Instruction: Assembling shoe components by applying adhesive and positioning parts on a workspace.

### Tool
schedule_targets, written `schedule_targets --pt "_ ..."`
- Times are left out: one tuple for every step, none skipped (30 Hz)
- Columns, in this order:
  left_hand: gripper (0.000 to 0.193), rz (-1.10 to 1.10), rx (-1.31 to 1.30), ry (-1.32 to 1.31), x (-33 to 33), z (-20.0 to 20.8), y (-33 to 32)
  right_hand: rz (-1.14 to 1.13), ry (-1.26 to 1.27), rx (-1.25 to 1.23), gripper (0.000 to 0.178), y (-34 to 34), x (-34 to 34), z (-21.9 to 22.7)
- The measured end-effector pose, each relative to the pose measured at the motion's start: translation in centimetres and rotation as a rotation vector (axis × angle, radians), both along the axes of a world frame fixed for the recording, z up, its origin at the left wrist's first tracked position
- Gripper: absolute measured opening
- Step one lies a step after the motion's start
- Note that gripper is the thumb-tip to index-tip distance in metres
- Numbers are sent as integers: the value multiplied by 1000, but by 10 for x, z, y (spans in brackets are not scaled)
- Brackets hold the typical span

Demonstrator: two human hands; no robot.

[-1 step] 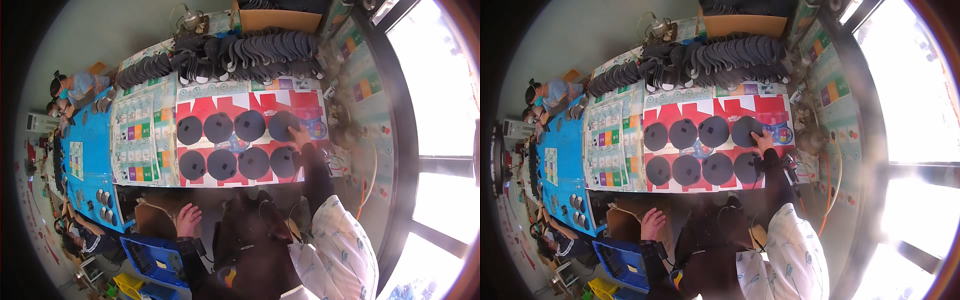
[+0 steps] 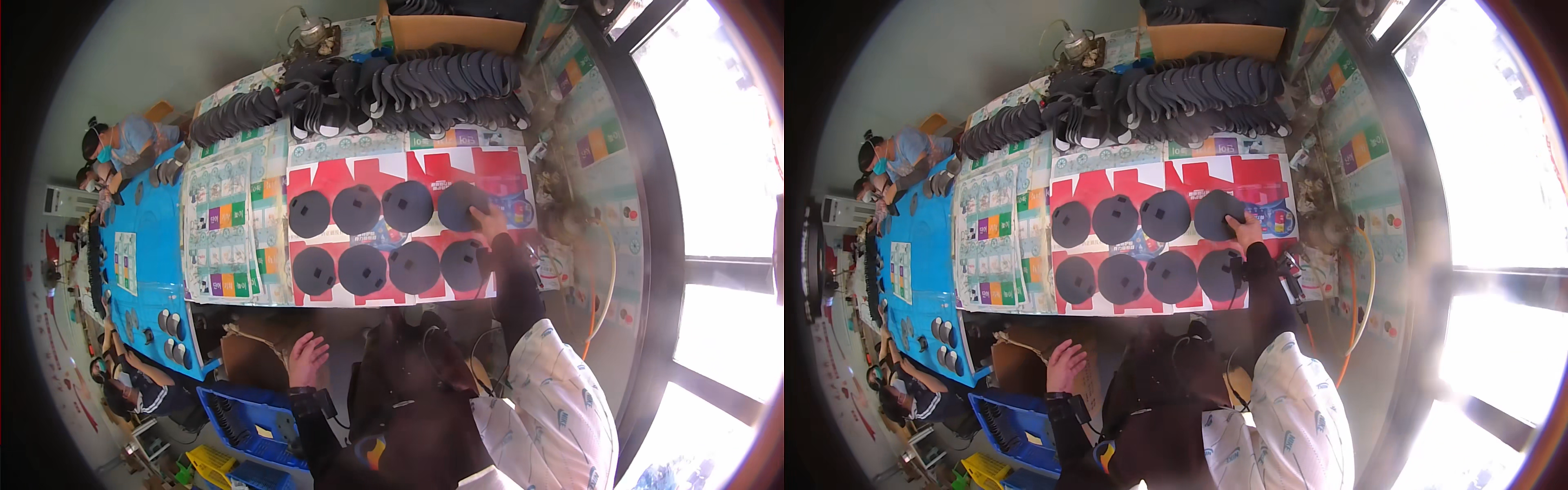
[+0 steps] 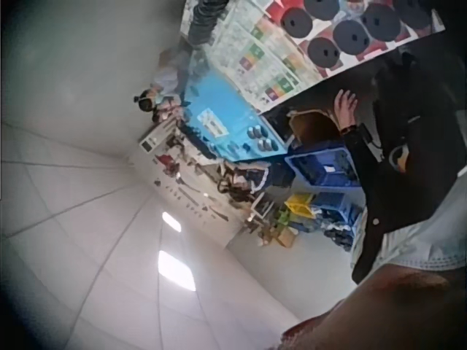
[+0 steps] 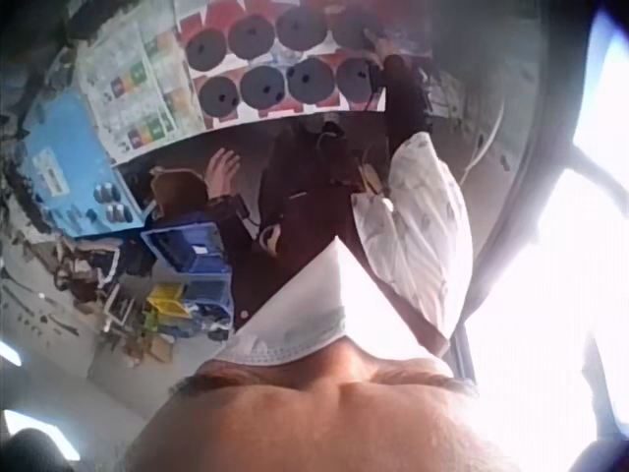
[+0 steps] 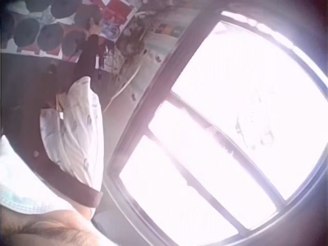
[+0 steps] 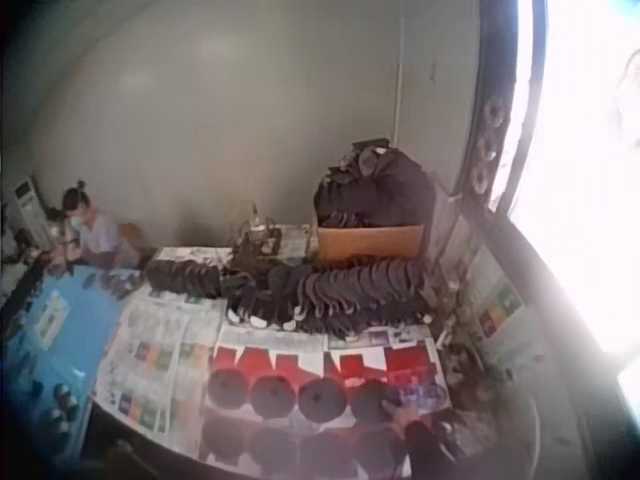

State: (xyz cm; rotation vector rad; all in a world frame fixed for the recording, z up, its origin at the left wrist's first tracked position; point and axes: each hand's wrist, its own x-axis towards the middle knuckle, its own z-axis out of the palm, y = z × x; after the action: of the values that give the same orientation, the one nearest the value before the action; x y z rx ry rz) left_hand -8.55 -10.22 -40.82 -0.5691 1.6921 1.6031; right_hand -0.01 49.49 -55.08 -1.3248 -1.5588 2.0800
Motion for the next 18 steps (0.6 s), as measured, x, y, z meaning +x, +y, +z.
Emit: schedule_targets --pt "38 2 4 2 -2 1 8 -7 0 -1 44 5 3 -6" --pt "38 -5 4 2 -5 2 16 71 11 359 38 6 4 -13" --pt "37 -13 4 3 -5 4 19 157 23 712 32 4 3 -16" --pt "37 -22 5 4 -5 6 23 158 24 706 32 5 0 -18" --pt "37 -22 0 3 -6 6 27 75 56 480 33 7 -5 -21" --pt "37 -34 -17 7 -5 9 31 -1 86 249 33 3 -11 -21" --pt "36 -47 -33 10 -5 12 37 4 84 239 33 -1 -15 -22" --pt "36 -43 -43 7 -7 12 43 26 91 266 31 -4 -18 -22" --pt "36 -57 -50 1 -8 15 48 50 100 294 29 -7 -21 -23" --pt "35 -105 -23 -11 -15 8 72 25 85 320 29 17 -8 -35" --pt "35 -137 6 -21 -22 -1 97 75 -122 527 27 44 6 -44" --pt "35 -218 20 -20 -29 -16 123 121 -345 722 26 69 23 -51" --pt "34 -241 -33 -4 -31 -17 114 147 -328 690 26 41 5 -41" --pt "34 -186 -100 5 -31 -9 90 88 -464 795 26 -12 -28 -11" --pt "34 -253 -132 20 -37 -12 91 -4 -629 933 27 -34 -43 12" --pt "34 -349 -132 38 -47 -20 114 -10 -633 938 27 -28 -46 14" --pt "34 -409 -78 78 -57 -27 141 -79 -363 515 27 -25 -52 15" --pt "35 -466 -27 120 -67 -35 170 -137 -88 92 27 -24 -60 13"
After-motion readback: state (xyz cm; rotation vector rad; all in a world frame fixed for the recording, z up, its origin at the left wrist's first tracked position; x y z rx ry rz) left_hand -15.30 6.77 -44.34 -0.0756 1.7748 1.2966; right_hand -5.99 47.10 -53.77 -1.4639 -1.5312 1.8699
